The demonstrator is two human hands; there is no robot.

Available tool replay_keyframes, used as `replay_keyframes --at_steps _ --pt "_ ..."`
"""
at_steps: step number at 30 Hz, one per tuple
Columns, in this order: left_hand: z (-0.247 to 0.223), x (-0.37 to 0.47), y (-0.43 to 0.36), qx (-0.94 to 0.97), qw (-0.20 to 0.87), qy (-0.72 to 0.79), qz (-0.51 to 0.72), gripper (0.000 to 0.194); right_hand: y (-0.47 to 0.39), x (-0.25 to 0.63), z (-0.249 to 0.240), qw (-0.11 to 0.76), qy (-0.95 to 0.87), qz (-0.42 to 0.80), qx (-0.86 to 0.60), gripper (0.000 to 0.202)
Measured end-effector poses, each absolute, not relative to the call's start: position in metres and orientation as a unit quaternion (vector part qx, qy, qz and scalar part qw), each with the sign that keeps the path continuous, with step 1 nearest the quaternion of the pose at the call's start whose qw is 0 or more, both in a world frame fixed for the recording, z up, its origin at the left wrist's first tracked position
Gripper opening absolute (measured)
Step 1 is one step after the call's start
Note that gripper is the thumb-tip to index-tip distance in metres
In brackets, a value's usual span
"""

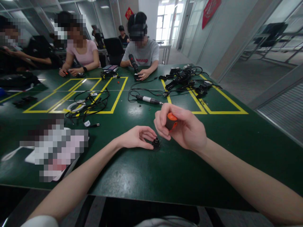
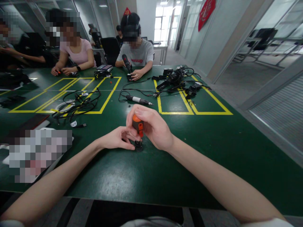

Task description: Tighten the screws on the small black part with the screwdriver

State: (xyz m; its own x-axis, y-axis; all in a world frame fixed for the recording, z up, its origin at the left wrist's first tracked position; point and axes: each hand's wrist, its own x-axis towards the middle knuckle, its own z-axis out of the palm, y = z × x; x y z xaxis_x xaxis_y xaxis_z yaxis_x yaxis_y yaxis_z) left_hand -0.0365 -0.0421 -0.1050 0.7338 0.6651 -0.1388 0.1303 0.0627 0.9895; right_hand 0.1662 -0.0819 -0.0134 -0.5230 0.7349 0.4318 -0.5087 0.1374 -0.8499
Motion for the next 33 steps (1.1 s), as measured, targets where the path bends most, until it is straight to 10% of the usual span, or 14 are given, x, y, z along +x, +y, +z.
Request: replay_keyframes --at_steps 33 --pt "-0.099 -0.029 -0.05 0.719 0.599 0.311 0.163 0.051 -0.083 0.166 -0.014 0.491 -0.557 0.659 -0.12 0.038"
